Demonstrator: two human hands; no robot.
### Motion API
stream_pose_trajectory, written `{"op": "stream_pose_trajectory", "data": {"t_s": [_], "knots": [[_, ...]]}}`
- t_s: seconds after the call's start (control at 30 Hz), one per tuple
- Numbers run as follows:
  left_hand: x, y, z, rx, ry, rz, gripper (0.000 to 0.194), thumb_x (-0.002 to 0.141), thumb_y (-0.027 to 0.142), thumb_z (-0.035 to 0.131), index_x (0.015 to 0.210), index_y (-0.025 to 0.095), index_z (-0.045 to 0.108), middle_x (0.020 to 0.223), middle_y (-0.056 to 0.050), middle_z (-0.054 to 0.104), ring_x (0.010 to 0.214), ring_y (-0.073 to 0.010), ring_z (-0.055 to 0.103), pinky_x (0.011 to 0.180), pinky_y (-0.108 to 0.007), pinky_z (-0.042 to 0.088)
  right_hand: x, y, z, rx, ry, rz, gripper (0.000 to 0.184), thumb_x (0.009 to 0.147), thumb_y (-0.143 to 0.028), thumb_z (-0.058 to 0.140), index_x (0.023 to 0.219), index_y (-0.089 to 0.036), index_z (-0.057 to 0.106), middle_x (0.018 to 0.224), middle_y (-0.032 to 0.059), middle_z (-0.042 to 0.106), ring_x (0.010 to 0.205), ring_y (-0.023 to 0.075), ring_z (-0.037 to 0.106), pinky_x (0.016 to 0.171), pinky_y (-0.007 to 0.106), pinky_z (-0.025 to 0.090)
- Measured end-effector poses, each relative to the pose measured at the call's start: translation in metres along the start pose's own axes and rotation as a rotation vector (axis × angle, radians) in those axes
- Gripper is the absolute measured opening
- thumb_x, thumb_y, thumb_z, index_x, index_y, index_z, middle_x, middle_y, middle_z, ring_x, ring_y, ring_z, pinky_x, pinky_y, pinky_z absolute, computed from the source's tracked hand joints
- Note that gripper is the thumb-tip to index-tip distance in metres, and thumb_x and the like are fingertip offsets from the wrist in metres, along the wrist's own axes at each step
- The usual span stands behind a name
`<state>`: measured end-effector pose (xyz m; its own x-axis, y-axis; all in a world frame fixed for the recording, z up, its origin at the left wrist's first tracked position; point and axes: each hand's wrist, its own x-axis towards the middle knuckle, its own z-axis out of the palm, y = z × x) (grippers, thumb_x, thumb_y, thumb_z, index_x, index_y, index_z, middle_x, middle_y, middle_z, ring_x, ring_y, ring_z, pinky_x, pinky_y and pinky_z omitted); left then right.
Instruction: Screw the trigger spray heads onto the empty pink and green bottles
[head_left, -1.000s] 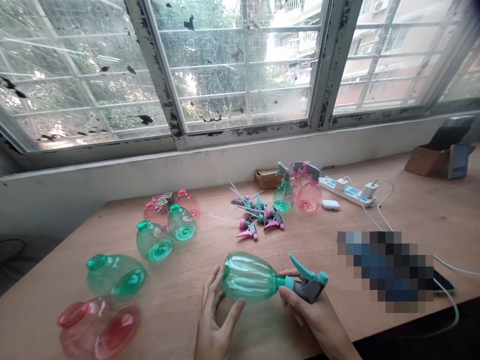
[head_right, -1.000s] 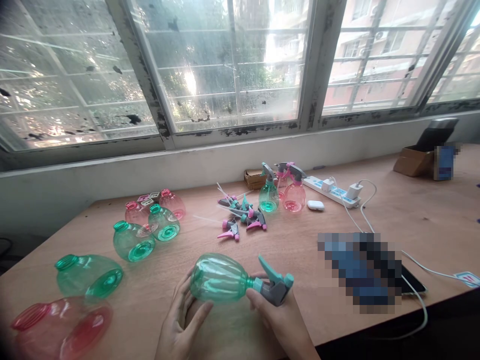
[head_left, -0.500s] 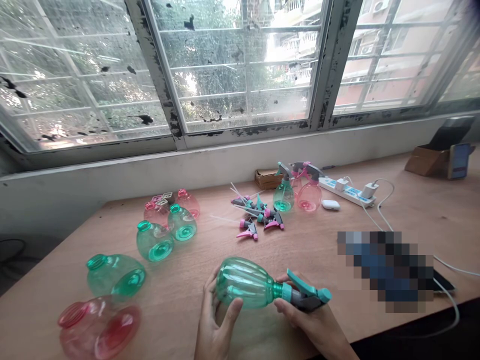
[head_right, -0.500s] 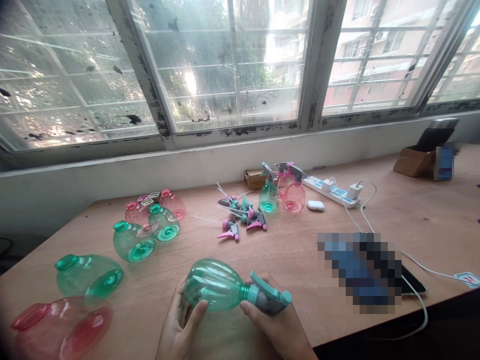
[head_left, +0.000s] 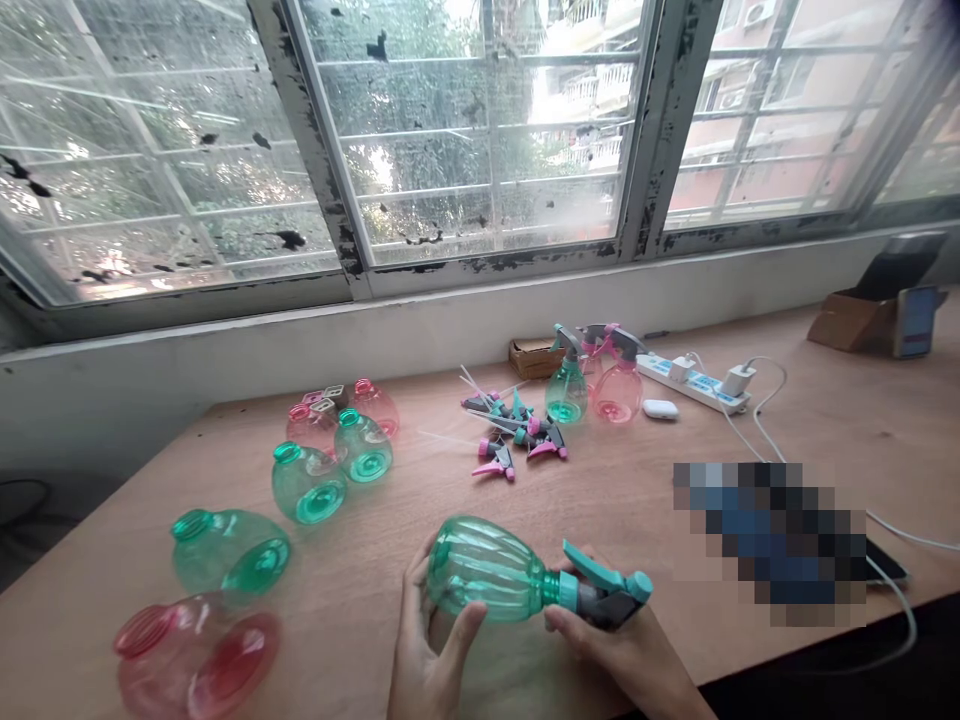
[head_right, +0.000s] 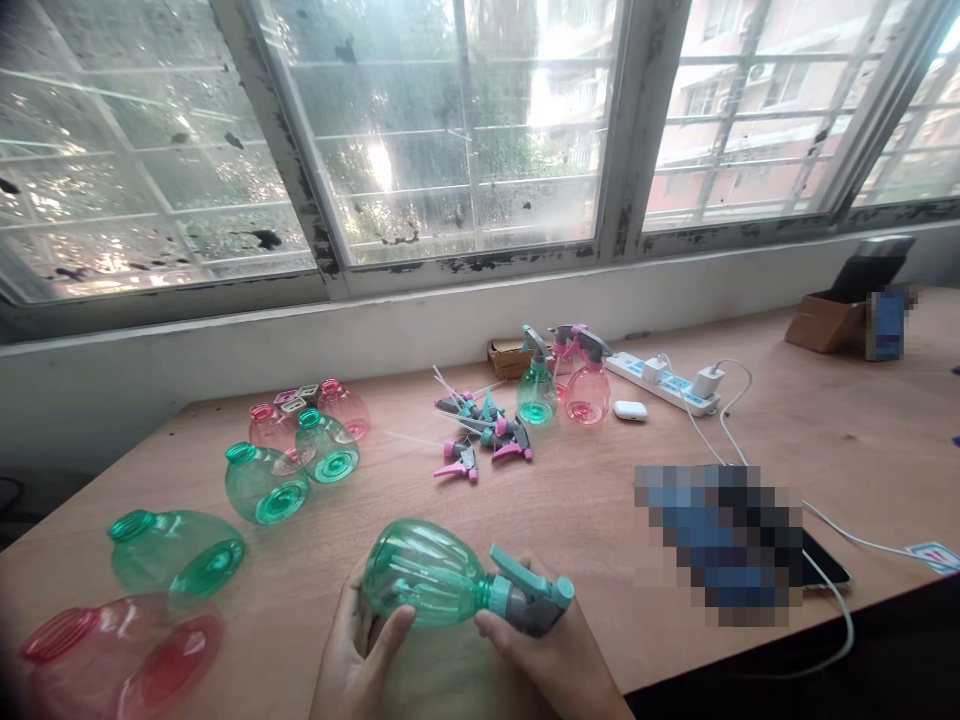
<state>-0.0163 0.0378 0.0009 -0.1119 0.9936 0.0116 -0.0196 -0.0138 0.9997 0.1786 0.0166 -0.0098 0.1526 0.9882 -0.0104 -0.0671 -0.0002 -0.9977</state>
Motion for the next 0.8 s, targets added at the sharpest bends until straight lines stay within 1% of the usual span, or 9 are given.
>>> {"op": "stream_pose_trajectory", "data": {"t_s": [0.07, 0.13, 0.23, 0.3, 0.4, 0.5, 0.63, 0.73, 0.8], "knots": [[0.002, 0.0, -0.002, 0.025, -0.04, -0.004, 0.077, 0.075, 0.048, 0.077, 0.14, 0.023, 0.044, 0.152, -0.013, 0.045, 0.134, -0.0334, 0.05, 0.11, -0.041, 0.043, 0.001, 0.001, -0.001, 0.011, -0.005, 0.011, 0.041, 0.071, -0.052, 0.08, 0.095, -0.021, 0.067, 0.063, 0.0002, 0.07, 0.049, 0.0157, 0.058, 0.051, 0.028, 0.047], [0.003, 0.0, -0.004, 0.07, -0.061, 0.02, 0.074, 0.073, 0.045, 0.079, 0.137, 0.024, 0.048, 0.156, -0.011, 0.039, 0.136, -0.0329, 0.049, 0.112, -0.041, 0.042, 0.002, 0.002, -0.002, 0.049, 0.005, 0.027, 0.044, 0.073, -0.053, 0.079, 0.098, -0.02, 0.066, 0.064, 0.0012, 0.07, 0.047, 0.0148, 0.056, 0.05, 0.028, 0.047], [0.002, 0.0, -0.003, 0.116, -0.048, 0.045, 0.068, 0.072, 0.042, 0.08, 0.132, 0.024, 0.053, 0.158, -0.009, 0.038, 0.138, -0.0334, 0.046, 0.115, -0.041, 0.039, 0.004, 0.002, -0.003, 0.081, 0.041, 0.019, 0.044, 0.073, -0.055, 0.078, 0.094, -0.018, 0.065, 0.063, 0.0022, 0.07, 0.051, 0.0168, 0.058, 0.053, 0.029, 0.047], [0.0, 0.0, -0.001, 0.107, -0.036, 0.059, 0.071, 0.072, 0.043, 0.081, 0.133, 0.025, 0.052, 0.157, -0.009, 0.038, 0.141, -0.0341, 0.042, 0.117, -0.043, 0.035, 0.004, 0.0, -0.003, 0.065, 0.044, 0.004, 0.043, 0.073, -0.055, 0.078, 0.093, -0.019, 0.065, 0.063, 0.0016, 0.069, 0.056, 0.0189, 0.061, 0.057, 0.031, 0.049], [-0.003, 0.002, 0.003, 0.042, -0.003, 0.063, 0.08, 0.073, 0.05, 0.077, 0.141, 0.024, 0.044, 0.154, -0.011, 0.044, 0.143, -0.0352, 0.039, 0.119, -0.046, 0.031, 0.002, -0.007, 0.0, -0.014, 0.017, -0.047, 0.036, 0.072, -0.051, 0.079, 0.089, -0.021, 0.068, 0.071, 0.0017, 0.071, 0.067, 0.0217, 0.066, 0.063, 0.031, 0.052], [-0.004, 0.006, 0.005, 0.006, 0.045, 0.011, 0.079, 0.077, 0.056, 0.072, 0.143, 0.022, 0.043, 0.146, -0.012, 0.052, 0.14, -0.0353, 0.043, 0.117, -0.045, 0.034, 0.0, -0.013, 0.003, -0.082, -0.005, -0.07, 0.031, 0.069, -0.049, 0.081, 0.082, -0.024, 0.068, 0.081, 0.0024, 0.074, 0.075, 0.0232, 0.068, 0.066, 0.03, 0.053], [-0.003, 0.009, 0.005, -0.006, 0.036, -0.022, 0.076, 0.076, 0.055, 0.074, 0.139, 0.023, 0.047, 0.147, -0.01, 0.052, 0.134, -0.0332, 0.051, 0.11, -0.039, 0.043, 0.001, -0.009, 0.001, -0.08, 0.008, -0.074, 0.035, 0.072, -0.052, 0.078, 0.088, -0.023, 0.069, 0.072, 0.0005, 0.069, 0.065, 0.0202, 0.064, 0.061, 0.029, 0.052], [-0.002, 0.006, 0.003, 0.034, -0.04, 0.006, 0.075, 0.075, 0.047, 0.078, 0.14, 0.026, 0.047, 0.154, -0.009, 0.043, 0.134, -0.0312, 0.05, 0.111, -0.038, 0.042, 0.003, -0.002, -0.002, 0.023, 0.03, -0.014, 0.042, 0.076, -0.054, 0.075, 0.099, -0.02, 0.066, 0.064, -0.0007, 0.066, 0.054, 0.017, 0.058, 0.054, 0.029, 0.048], [-0.001, 0.004, 0.001, 0.066, -0.059, 0.028, 0.074, 0.075, 0.043, 0.079, 0.139, 0.028, 0.047, 0.157, -0.007, 0.039, 0.136, -0.0309, 0.048, 0.113, -0.039, 0.04, 0.004, 0.001, -0.002, 0.076, 0.039, 0.015, 0.044, 0.077, -0.055, 0.075, 0.1, -0.019, 0.065, 0.062, -0.0006, 0.066, 0.053, 0.0166, 0.057, 0.054, 0.029, 0.048]]}}
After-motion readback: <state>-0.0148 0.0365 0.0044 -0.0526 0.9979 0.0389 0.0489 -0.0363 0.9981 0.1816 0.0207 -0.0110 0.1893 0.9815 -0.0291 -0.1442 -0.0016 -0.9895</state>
